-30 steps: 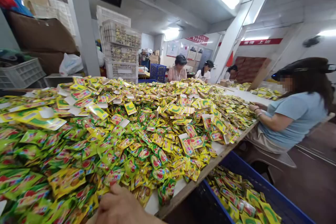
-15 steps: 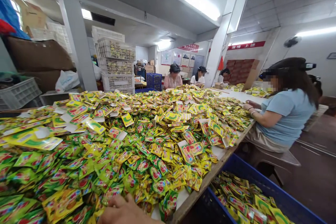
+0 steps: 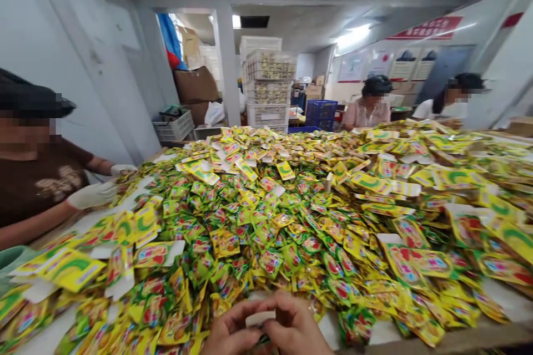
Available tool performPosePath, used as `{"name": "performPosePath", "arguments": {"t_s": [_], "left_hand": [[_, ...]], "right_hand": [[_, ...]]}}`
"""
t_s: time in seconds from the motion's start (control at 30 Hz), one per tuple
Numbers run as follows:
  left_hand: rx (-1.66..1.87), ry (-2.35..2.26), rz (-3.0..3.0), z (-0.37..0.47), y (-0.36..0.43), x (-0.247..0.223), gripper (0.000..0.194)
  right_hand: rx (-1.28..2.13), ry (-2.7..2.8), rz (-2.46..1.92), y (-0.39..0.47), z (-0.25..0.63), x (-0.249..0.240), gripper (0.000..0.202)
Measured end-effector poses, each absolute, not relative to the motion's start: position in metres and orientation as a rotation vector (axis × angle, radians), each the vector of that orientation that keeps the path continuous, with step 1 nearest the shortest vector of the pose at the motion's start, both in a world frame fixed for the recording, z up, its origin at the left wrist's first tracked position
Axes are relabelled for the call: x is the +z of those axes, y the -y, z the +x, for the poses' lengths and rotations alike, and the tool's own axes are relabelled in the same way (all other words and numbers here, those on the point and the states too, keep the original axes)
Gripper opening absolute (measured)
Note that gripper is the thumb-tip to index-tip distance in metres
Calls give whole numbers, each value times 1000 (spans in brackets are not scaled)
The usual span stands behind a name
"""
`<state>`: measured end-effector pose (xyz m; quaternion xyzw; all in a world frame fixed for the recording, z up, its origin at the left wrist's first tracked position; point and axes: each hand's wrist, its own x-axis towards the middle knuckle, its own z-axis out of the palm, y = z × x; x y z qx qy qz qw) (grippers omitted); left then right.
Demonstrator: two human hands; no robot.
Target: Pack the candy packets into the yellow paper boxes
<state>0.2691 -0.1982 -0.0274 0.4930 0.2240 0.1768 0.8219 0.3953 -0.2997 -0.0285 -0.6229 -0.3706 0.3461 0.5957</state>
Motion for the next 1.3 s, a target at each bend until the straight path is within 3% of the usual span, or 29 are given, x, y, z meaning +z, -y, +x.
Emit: {"name": "performPosePath", "arguments": {"t_s": [0.2,0.4,0.6,0.8,0.93,1.13,1.3], "left_hand": [[697,-644,1274,271,199,-37,37],[794,-720,1561,270,203,-28,27],[913,-461,1664,269,199,-19,6],[794,-454,1710,259,197,-28,25],[796,-416,1751,259,200,-21,14],[739,-557,1577,268,207,-11,15],[815,-386,1808,264,203,-13,13]], "right_hand": [[890,828,-1400,293,405,-12,40],[894,683,-1430,290,404,-14,37],[739,1036,-1477,298,415,-6,24],[651,1171,-1472,304,418,-1,18],[718,1193,-1543,305,419,9,20],[457,1425,-1634,309,425,17,18],[507,1417,-1560,315,426,17,11]]}}
